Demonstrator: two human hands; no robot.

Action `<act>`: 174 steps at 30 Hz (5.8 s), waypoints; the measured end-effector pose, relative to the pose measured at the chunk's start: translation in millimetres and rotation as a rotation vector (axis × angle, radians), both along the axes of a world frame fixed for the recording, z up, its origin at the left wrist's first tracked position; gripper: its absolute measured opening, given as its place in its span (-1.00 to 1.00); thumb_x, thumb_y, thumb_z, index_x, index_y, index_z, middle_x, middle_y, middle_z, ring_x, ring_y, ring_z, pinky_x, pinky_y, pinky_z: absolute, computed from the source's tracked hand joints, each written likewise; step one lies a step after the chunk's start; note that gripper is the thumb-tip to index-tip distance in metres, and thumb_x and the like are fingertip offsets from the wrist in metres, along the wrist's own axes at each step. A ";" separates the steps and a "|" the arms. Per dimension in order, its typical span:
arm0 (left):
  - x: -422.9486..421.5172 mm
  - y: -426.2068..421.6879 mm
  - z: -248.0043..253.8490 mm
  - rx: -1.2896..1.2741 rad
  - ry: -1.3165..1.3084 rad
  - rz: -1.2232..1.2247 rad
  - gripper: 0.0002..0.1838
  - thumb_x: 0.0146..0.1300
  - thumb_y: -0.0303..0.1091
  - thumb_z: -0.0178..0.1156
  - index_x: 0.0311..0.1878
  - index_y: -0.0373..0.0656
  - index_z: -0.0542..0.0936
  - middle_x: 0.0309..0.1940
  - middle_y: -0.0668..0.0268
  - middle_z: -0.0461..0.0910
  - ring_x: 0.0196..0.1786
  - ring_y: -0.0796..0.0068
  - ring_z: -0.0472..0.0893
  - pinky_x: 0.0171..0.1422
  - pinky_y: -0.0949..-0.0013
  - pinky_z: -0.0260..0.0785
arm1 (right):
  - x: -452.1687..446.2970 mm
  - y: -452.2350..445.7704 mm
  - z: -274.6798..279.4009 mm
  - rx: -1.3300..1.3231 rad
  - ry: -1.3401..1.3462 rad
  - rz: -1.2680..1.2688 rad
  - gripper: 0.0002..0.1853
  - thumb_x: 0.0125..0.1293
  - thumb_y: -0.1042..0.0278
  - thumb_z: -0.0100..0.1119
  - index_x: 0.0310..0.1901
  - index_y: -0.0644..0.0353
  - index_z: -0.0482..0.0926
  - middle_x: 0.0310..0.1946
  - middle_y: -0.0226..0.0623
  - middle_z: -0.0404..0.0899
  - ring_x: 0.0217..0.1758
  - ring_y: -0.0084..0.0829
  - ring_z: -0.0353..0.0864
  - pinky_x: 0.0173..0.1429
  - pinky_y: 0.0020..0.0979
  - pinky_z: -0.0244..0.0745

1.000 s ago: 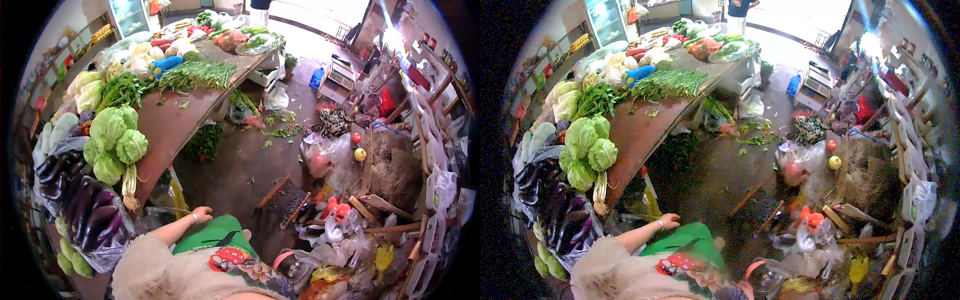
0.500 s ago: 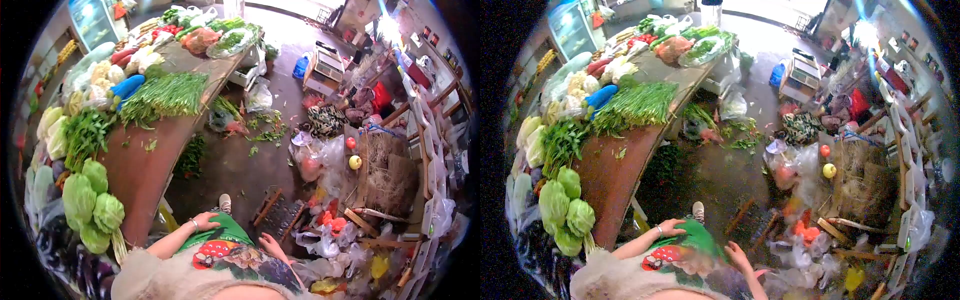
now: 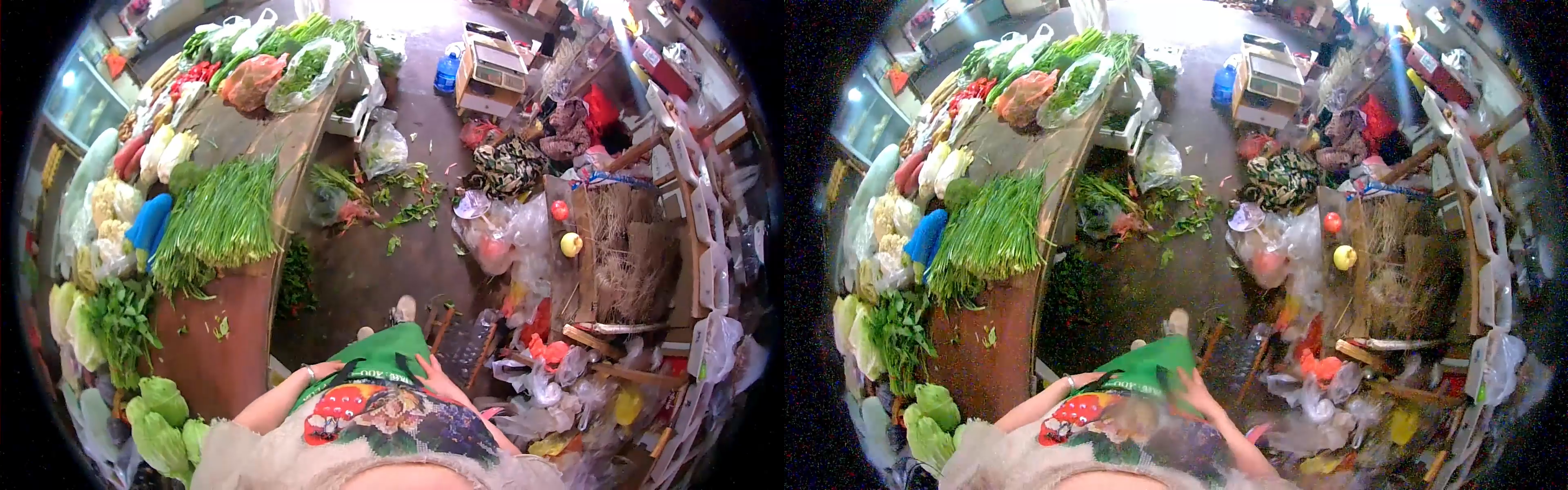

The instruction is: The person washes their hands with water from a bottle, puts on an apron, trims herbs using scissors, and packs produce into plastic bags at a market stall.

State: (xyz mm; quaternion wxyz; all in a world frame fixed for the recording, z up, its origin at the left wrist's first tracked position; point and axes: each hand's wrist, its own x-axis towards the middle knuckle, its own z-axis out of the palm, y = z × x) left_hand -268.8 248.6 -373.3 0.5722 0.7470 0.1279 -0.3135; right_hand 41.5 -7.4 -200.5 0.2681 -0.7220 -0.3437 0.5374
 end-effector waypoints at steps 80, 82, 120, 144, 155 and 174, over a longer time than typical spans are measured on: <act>938.6 487.8 206.8 0.509 0.099 1.026 -0.65 0.15 -0.23 0.25 -0.01 -0.16 0.58 -0.25 0.15 0.63 -0.20 0.21 0.61 -0.10 0.24 0.45 | 1085.0 652.7 83.2 0.083 0.055 0.067 -0.75 0.33 0.43 0.08 0.01 0.29 0.51 -0.31 -0.44 0.56 -0.33 -0.61 0.52 -0.22 -0.58 0.42; 939.3 484.5 209.0 0.398 0.189 0.978 -0.59 0.10 -0.16 0.27 0.00 -0.13 0.60 -0.09 0.06 0.63 -0.04 0.09 0.61 0.05 0.18 0.45 | 1084.1 637.3 46.4 0.002 -0.005 0.164 -0.75 0.31 0.45 0.09 0.00 0.30 0.52 -0.35 -0.41 0.57 -0.34 -0.59 0.52 -0.20 -0.56 0.44; 705.3 605.5 336.7 1.525 0.085 2.153 -0.72 0.16 -0.57 0.06 -0.06 -0.15 0.57 -0.09 0.19 0.57 0.00 0.21 0.57 0.09 0.29 0.40 | 914.4 898.5 87.0 -0.009 -0.196 0.866 -0.70 0.28 0.38 0.10 0.00 0.33 0.54 -0.25 -0.22 0.64 -0.29 -0.48 0.59 -0.14 -0.46 0.49; 492.8 590.2 263.3 1.360 1.389 1.921 -0.47 0.36 -0.09 -0.01 0.41 0.29 0.24 0.46 0.42 0.14 0.54 0.34 -0.05 0.45 -0.33 -0.32 | 515.0 1223.5 103.4 0.875 -0.258 1.156 -0.07 0.06 0.11 0.40 0.42 0.05 0.08 0.37 0.02 0.12 0.44 0.01 0.10 0.41 -0.08 0.12; 379.9 619.1 235.0 1.376 1.328 1.734 -0.42 0.37 -0.08 0.01 0.44 0.23 0.18 0.48 0.28 0.06 0.54 0.21 -0.08 0.44 -0.27 -0.30 | 404.2 1216.5 67.4 0.826 -0.464 0.826 0.05 -0.19 0.15 0.51 0.36 0.07 0.09 0.27 -0.01 0.19 0.35 -0.02 0.20 0.32 -0.06 0.23; 367.8 633.5 235.6 1.251 1.259 1.823 -0.37 0.36 -0.16 0.03 0.47 0.14 0.12 0.52 0.18 -0.12 0.54 0.13 -0.12 0.46 -0.21 -0.30 | 160.7 1321.4 165.9 0.490 0.573 0.888 -0.21 0.09 0.23 0.37 0.33 0.12 0.20 0.13 -0.10 0.41 0.13 -0.22 0.47 0.18 -0.27 0.45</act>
